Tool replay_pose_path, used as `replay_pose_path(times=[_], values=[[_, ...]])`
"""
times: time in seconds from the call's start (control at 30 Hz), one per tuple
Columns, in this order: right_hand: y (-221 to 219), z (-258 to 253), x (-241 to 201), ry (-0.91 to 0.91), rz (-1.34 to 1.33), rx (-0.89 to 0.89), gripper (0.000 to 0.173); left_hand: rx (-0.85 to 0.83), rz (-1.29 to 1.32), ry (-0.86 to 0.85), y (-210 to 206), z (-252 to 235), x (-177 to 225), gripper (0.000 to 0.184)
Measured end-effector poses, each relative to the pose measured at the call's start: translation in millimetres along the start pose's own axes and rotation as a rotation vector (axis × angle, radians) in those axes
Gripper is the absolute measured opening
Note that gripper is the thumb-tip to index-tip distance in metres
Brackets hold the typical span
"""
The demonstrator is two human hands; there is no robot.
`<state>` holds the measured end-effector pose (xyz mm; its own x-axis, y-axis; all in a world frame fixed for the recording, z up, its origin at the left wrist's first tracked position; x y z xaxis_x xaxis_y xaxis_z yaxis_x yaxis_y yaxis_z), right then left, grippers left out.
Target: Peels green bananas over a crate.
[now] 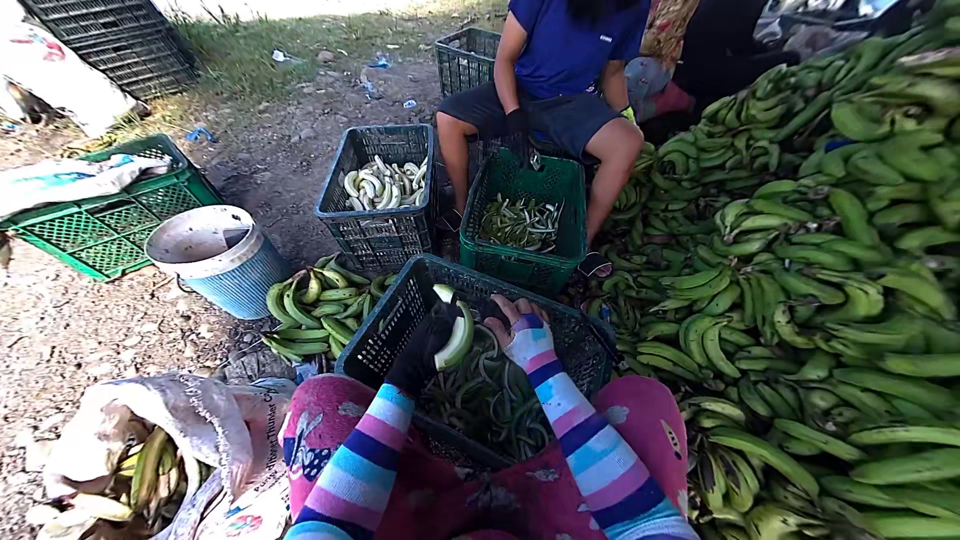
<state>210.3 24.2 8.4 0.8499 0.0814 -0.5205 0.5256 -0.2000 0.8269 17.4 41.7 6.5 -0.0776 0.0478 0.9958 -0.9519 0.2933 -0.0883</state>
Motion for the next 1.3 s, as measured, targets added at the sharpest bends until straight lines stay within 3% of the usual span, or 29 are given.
replay_pose_path(times=[0.1,0.17,0.23,0.3,0.4,0.47,0.53,0.63,0.7,0.77,0.87,0.97,1.03,1.1,1.2,1.3], values=[[5,-6,13,-0.014,0.022,-0.035,0.052,-0.428,-0.279,0.17,0,4,-13,0.047],[6,-8,12,-0.055,0.025,-0.03,0.051,-0.492,-0.403,0.199,-2,5,-26,0.059],[4,-4,6,-0.059,-0.005,-0.05,0.053,-0.321,-0.311,0.183,0,3,-32,0.059],[-5,7,-7,-0.031,-0.036,-0.09,0.056,0.016,-0.234,0.109,11,-4,-28,0.046],[-24,31,-30,0.051,-0.061,-0.054,0.057,0.511,-0.15,0.02,25,-4,-16,0.046],[-31,43,-44,0.082,-0.071,-0.005,0.055,0.667,-0.05,-0.011,29,3,-13,0.047],[-31,44,-51,0.061,-0.076,0.01,0.054,0.686,-0.057,-0.017,26,8,-13,0.044],[-17,25,-43,-0.057,-0.089,-0.089,0.053,0.6,0.216,-0.012,13,-3,-16,0.027],[-11,17,-31,-0.045,-0.093,-0.049,0.052,0.354,0.41,-0.047,9,-12,-16,0.034],[-10,20,-24,0.03,-0.053,0.07,0.053,0.222,0.422,-0.024,18,-15,-12,0.036],[-14,25,-23,0.099,0.038,0.16,0.054,0.321,0.24,0.108,13,-3,11,0.033],[-13,21,-22,0.087,0.051,0.156,0.052,0.404,-0.046,0.135,5,1,6,0.042],[-6,11,-17,0.023,0.021,0.1,0.049,0.242,-0.253,0.073,3,0,5,0.052],[5,1,-8,-0.049,-0.025,-0.019,0.047,-0.031,-0.462,-0.001,-4,7,16,0.057],[12,-6,5,-0.147,-0.021,-0.258,0.046,-0.403,-0.623,0.057,-17,21,29,0.054],[10,-6,9,-0.192,-0.035,-0.326,0.049,-0.433,-0.56,0.076,-9,14,4,0.052]])
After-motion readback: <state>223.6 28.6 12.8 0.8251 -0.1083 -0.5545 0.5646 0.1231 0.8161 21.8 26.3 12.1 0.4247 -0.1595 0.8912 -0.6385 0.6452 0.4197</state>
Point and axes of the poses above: each hand's wrist, its own z-axis away from the middle knuckle, its own y-axis out of the back of the hand, x = y × z, the point moved 3 cm from there along -z, towards the middle knuckle, and after that the axes turned 3 degrees about x, right-handed, at the moved point
